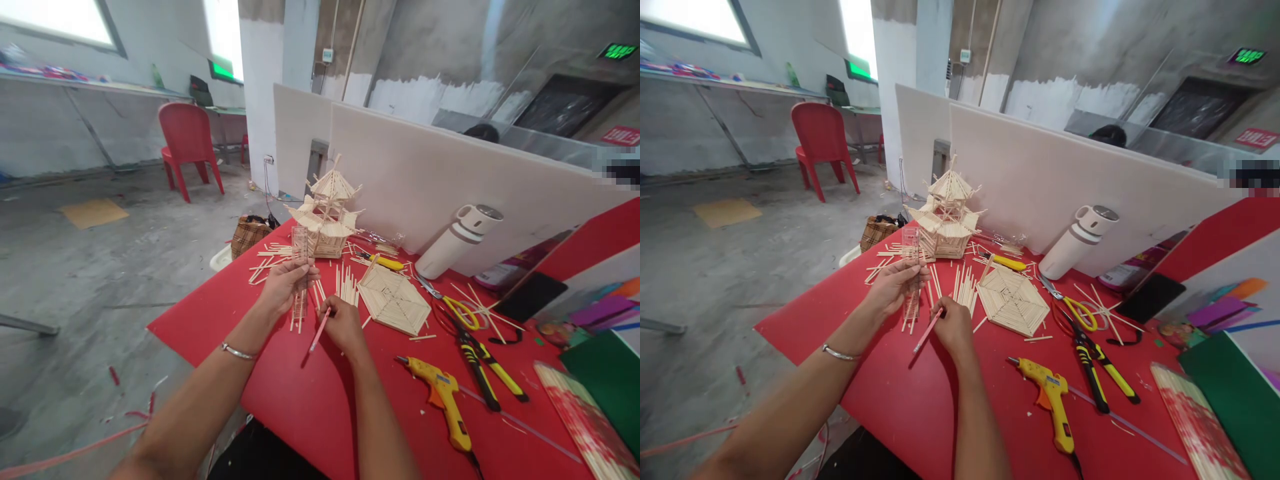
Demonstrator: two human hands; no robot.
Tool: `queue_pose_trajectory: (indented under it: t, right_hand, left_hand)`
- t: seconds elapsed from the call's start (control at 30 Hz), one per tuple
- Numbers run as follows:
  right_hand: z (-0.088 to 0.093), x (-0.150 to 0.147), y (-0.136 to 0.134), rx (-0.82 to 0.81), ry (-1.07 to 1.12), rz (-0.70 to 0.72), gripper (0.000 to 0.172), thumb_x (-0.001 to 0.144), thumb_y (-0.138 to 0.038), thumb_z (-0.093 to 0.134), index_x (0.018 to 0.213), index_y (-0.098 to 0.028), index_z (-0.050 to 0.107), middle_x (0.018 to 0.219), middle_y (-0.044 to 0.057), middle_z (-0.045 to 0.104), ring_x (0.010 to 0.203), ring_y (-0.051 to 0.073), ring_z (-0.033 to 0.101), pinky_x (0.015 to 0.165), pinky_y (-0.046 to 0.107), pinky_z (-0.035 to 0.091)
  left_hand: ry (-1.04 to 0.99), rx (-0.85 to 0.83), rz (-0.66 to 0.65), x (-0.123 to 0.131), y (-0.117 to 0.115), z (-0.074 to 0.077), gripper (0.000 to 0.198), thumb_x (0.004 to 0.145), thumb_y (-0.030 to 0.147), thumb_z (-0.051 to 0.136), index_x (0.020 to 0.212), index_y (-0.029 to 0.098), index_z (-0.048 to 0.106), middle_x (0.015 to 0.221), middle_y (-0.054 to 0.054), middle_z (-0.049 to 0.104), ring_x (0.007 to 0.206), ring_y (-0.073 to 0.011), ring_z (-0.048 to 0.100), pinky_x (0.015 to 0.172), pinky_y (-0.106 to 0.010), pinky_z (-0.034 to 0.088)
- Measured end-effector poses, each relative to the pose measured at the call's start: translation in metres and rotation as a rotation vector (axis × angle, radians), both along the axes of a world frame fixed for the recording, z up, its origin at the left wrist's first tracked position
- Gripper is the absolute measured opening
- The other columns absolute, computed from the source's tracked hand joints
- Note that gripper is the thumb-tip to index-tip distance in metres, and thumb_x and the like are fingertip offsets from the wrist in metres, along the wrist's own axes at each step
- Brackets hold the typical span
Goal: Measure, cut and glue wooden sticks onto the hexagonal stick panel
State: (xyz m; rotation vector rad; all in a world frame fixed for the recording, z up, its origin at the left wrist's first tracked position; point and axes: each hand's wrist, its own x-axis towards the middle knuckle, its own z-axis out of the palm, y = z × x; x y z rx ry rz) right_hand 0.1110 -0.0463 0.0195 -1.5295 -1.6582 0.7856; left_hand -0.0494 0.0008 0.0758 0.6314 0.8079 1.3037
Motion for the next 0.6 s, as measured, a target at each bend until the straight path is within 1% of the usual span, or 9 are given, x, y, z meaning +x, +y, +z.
queue_pose_trajectory:
  t: [0.17, 0.27, 0.33, 0.43, 0.5, 0.6]
  right_hand:
    - [0.005, 0.000, 0.000, 0.006, 0.066, -0.051, 0.007, 0.066, -0.018, 0.056, 0.064, -0.022, 0.060, 0.064, -0.003, 0.067, 0.061, 0.016, 0.061, 0.058, 0.023, 0.043]
    - [0.007, -0.002, 0.001, 0.011, 0.182, -0.054, 0.004, 0.067, -0.021, 0.058, 0.064, -0.022, 0.059, 0.066, -0.002, 0.068, 0.064, 0.016, 0.063, 0.060, 0.024, 0.046]
    - [0.007, -0.003, 0.002, 0.022, 0.299, -0.062, 0.006, 0.069, -0.025, 0.060, 0.065, -0.023, 0.057, 0.071, 0.000, 0.070, 0.070, 0.018, 0.067, 0.064, 0.025, 0.049]
    - [0.005, -0.004, 0.004, 0.058, 0.450, -0.065, 0.013, 0.072, -0.030, 0.064, 0.066, -0.024, 0.054, 0.077, 0.002, 0.073, 0.082, 0.020, 0.071, 0.074, 0.029, 0.053]
    - [0.003, -0.003, 0.005, 0.084, 0.479, -0.051, 0.015, 0.073, -0.031, 0.065, 0.066, -0.024, 0.054, 0.079, 0.002, 0.074, 0.086, 0.021, 0.072, 0.078, 0.031, 0.054]
    - [-0.001, -0.001, 0.007, 0.104, 0.445, -0.043, 0.014, 0.074, -0.031, 0.065, 0.067, -0.024, 0.054, 0.082, 0.002, 0.075, 0.088, 0.021, 0.072, 0.081, 0.032, 0.055]
  left_hand:
    - [0.010, 0.008, 0.010, 0.000, 0.002, -0.002, 0.015, 0.069, 0.013, 0.078, 0.083, 0.011, 0.072, 0.073, -0.008, 0.075, 0.064, -0.0158, 0.072, 0.059, -0.022, 0.055]
    - [0.021, 0.006, 0.006, 0.002, 0.002, -0.006, 0.017, 0.068, 0.015, 0.080, 0.083, 0.010, 0.072, 0.073, -0.008, 0.075, 0.063, -0.0157, 0.071, 0.060, -0.023, 0.056]
    - [0.014, 0.033, -0.007, 0.005, 0.001, -0.009, 0.021, 0.067, 0.018, 0.082, 0.084, 0.010, 0.072, 0.074, -0.008, 0.076, 0.065, -0.0162, 0.072, 0.063, -0.024, 0.057]
    - [-0.009, 0.108, -0.007, 0.013, -0.001, -0.014, 0.029, 0.063, 0.024, 0.087, 0.085, 0.011, 0.074, 0.078, -0.008, 0.076, 0.074, -0.0169, 0.073, 0.073, -0.027, 0.058]
    - [-0.013, 0.143, 0.000, 0.017, -0.003, -0.017, 0.031, 0.061, 0.027, 0.089, 0.083, 0.012, 0.074, 0.083, -0.008, 0.077, 0.078, -0.0165, 0.072, 0.077, -0.028, 0.058]
    - [-0.005, 0.158, -0.039, 0.022, -0.005, -0.020, 0.033, 0.059, 0.028, 0.090, 0.084, 0.012, 0.075, 0.087, -0.008, 0.077, 0.082, -0.0179, 0.072, 0.076, -0.029, 0.058]
